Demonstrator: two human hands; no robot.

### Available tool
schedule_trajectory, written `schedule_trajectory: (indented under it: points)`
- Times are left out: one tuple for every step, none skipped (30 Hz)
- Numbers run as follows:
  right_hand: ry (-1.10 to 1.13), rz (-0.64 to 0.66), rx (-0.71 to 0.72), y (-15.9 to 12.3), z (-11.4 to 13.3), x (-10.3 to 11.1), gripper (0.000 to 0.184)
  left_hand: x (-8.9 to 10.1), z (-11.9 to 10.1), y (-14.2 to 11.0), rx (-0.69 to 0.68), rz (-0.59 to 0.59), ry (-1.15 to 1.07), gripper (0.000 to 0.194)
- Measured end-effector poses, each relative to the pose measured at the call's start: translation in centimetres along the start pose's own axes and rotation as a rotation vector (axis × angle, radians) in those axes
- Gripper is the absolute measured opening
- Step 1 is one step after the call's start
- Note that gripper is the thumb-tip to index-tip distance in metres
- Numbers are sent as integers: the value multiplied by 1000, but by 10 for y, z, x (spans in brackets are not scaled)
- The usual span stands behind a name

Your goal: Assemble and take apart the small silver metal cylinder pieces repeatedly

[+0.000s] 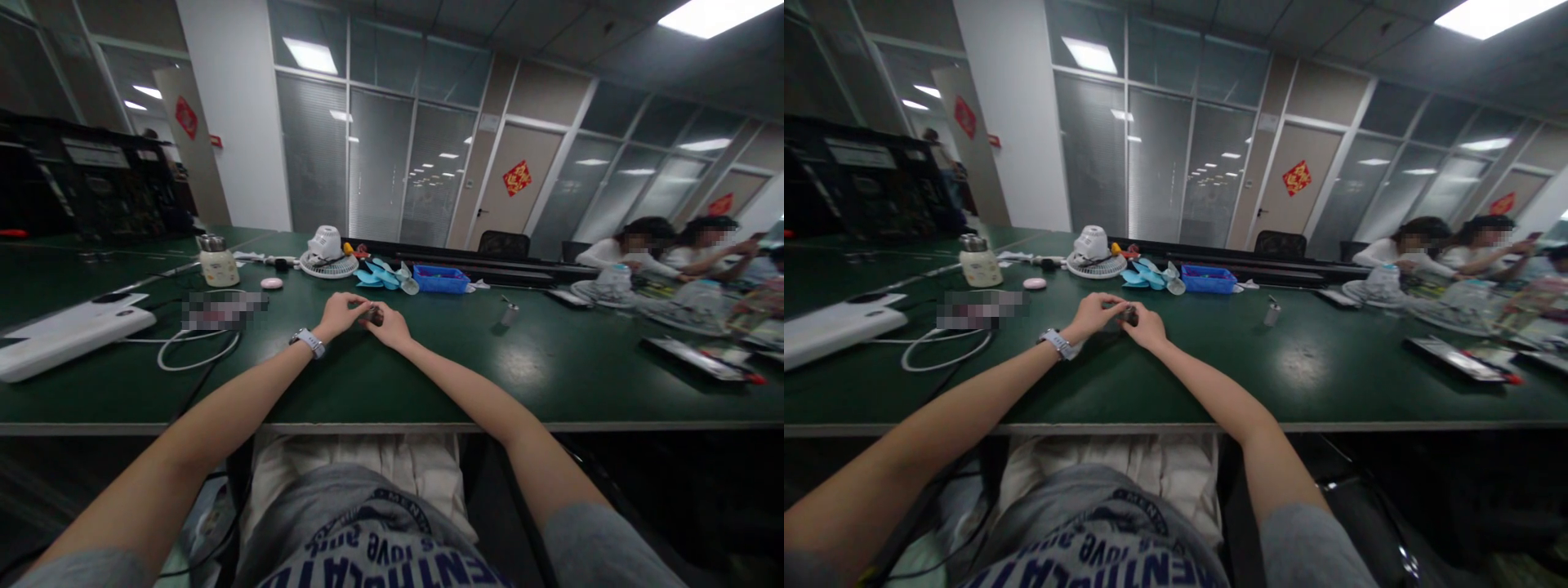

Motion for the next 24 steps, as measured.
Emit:
schedule_trajectory:
  points:
    - [-9,-2,7,-1,1,1,46,1,-2,0,-4,3,42,34]
    - [-16,-3,15,-2,2,1,46,3,-5,1,-15,4,83,32]
    - [-20,-5,25,-2,4,2,46,4,-8,1,-30,2,117,30]
    - [-24,-7,37,-3,5,3,46,5,-12,2,-50,-4,141,29]
    - [-28,-10,47,-3,6,3,46,5,-16,2,-69,-14,153,28]
    - [-32,-14,55,-4,7,3,47,7,-19,3,-82,-28,155,28]
    - [-37,-16,56,-4,8,3,47,9,-20,3,-82,-51,148,28]
    - [-38,-16,51,-4,7,2,47,11,-19,3,-68,-79,138,29]
    - [-35,-15,39,-4,7,1,46,15,-15,2,-43,-112,125,30]
    - [-28,-16,23,-4,5,0,45,18,-10,1,-11,-141,115,32]
    - [-21,-21,4,-3,3,1,44,19,-3,0,20,-158,106,33]
    - [-16,-32,-15,-2,0,3,43,19,5,-1,46,-158,99,34]
    - [-17,-52,-36,0,-4,7,42,16,13,-2,63,-131,95,33]
    - [-29,-80,-58,3,-9,14,42,10,21,-3,78,-81,88,32]
    - [-48,-115,-84,5,-16,24,43,2,30,-4,95,-19,79,32]
    - [-74,-154,-115,8,-25,36,44,-6,39,-6,122,45,75,31]
    - [-107,-198,-151,11,-35,52,46,-13,47,-8,143,104,79,30]
    - [-146,-248,-191,13,-48,70,46,-18,53,-10,154,136,85,29]
    - [-191,-303,-235,14,-62,90,47,-22,56,-11,155,153,93,29]
    - [-240,-361,-283,13,-77,112,46,-23,57,-11,148,159,101,29]
    - [-289,-416,-334,11,-93,133,46,-24,57,-11,138,157,107,29]
    - [-332,-465,-391,8,-110,154,45,-24,56,-10,129,155,113,28]
    - [-363,-507,-454,3,-127,173,45,-24,55,-10,125,156,118,28]
    - [-380,-543,-522,-2,-143,189,46,-24,54,-10,124,159,121,28]
Point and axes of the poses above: each hand's wrist, its own y-axis towards the middle knuckle, its own x-axis out of the back of the hand, z = x × y, the point moved 10 cm from there along y, towards the middle knuckle, and after that the axes turned 10 degrees about -x, right-handed, at the moved point
